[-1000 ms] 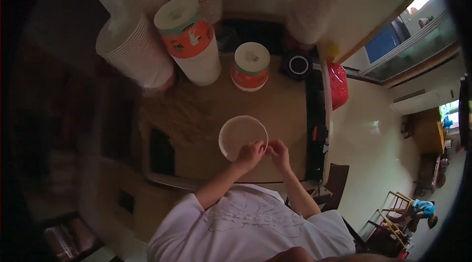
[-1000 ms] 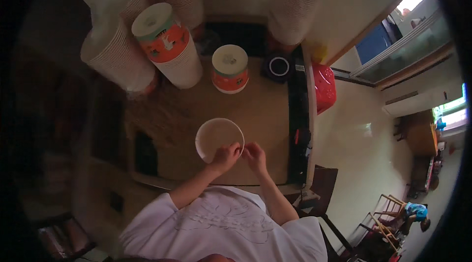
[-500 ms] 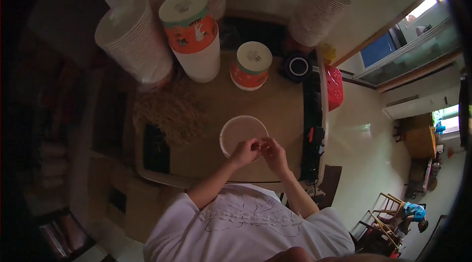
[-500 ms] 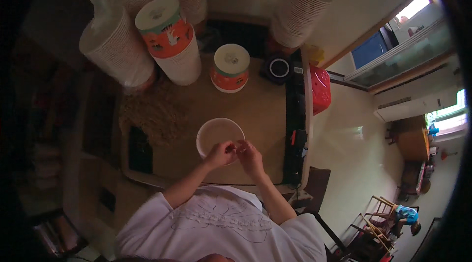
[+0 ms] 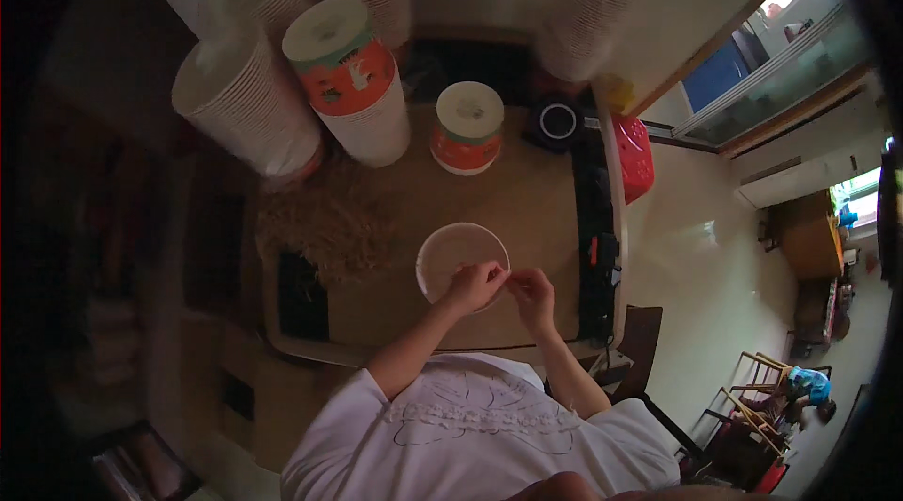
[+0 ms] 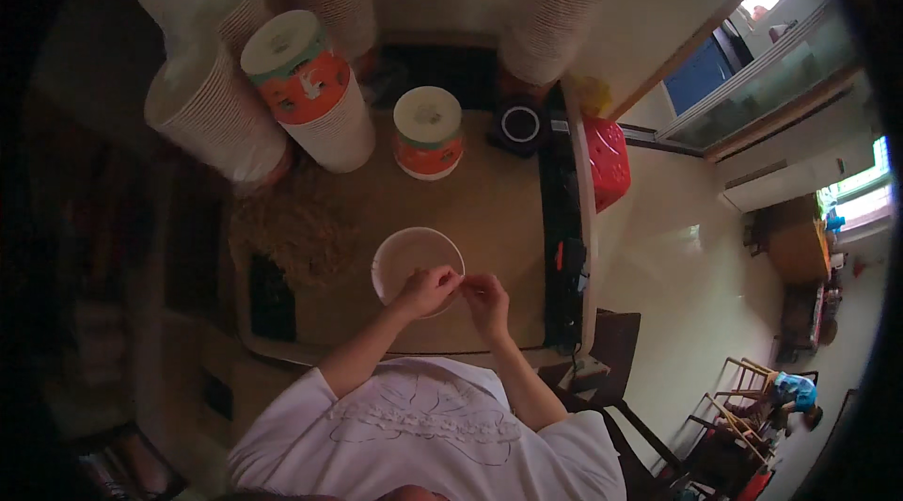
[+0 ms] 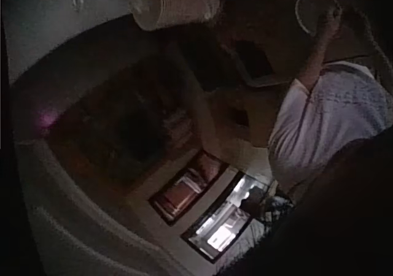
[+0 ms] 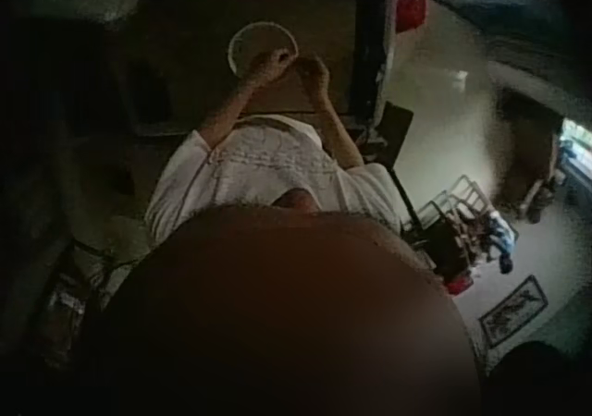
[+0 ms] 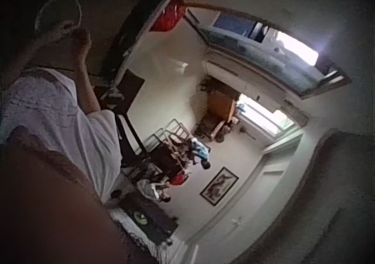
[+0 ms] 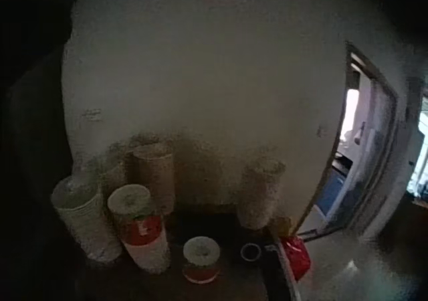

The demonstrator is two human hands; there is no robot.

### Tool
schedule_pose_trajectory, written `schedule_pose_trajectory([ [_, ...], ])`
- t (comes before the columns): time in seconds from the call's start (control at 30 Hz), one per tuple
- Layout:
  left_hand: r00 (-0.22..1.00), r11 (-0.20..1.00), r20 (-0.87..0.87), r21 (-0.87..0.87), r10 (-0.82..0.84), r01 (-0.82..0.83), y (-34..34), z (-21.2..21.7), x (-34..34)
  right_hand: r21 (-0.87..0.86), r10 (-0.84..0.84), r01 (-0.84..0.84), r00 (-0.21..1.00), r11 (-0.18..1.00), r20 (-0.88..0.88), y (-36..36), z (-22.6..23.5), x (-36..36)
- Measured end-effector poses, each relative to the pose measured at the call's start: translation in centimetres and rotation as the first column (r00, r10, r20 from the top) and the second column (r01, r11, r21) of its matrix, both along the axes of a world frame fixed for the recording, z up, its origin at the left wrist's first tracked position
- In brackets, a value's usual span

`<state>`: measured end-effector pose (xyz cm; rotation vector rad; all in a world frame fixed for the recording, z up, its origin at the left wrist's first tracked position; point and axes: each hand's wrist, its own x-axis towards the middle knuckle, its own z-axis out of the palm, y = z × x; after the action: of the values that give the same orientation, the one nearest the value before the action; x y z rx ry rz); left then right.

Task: Inspecting and handling paper cups at a production workbench.

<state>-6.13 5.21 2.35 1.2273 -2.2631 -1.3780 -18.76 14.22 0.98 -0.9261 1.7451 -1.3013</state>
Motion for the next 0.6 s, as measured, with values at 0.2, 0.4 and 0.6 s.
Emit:
schedule_pose_trajectory([
  [0.2, 0.929, 0.932, -0.302, 0.347, 0.214, -0.102, 0.5, -2.1, -0.7, -0.103, 0.003, 0.011, 0.991, 0.995, 0.136, 0.1, 0.1, 0.2],
  [0.4, 0.945, 0.953, -0.25, 0.266, 0.213, -0.144, 0.2, -2.5, -0.5, -0.079, -0.081, 0.091, 0.989, 0.993, 0.126, -0.1, 0.5, 0.0],
  [0.6, 0.954, 0.562, -0.168, 0.827, 0.247, 0.001, -0.4, -1.6, 0.0, -0.017, -0.075, 0.081, 0.972, 0.997, 0.223, 0.3, 0.0, -0.4],
])
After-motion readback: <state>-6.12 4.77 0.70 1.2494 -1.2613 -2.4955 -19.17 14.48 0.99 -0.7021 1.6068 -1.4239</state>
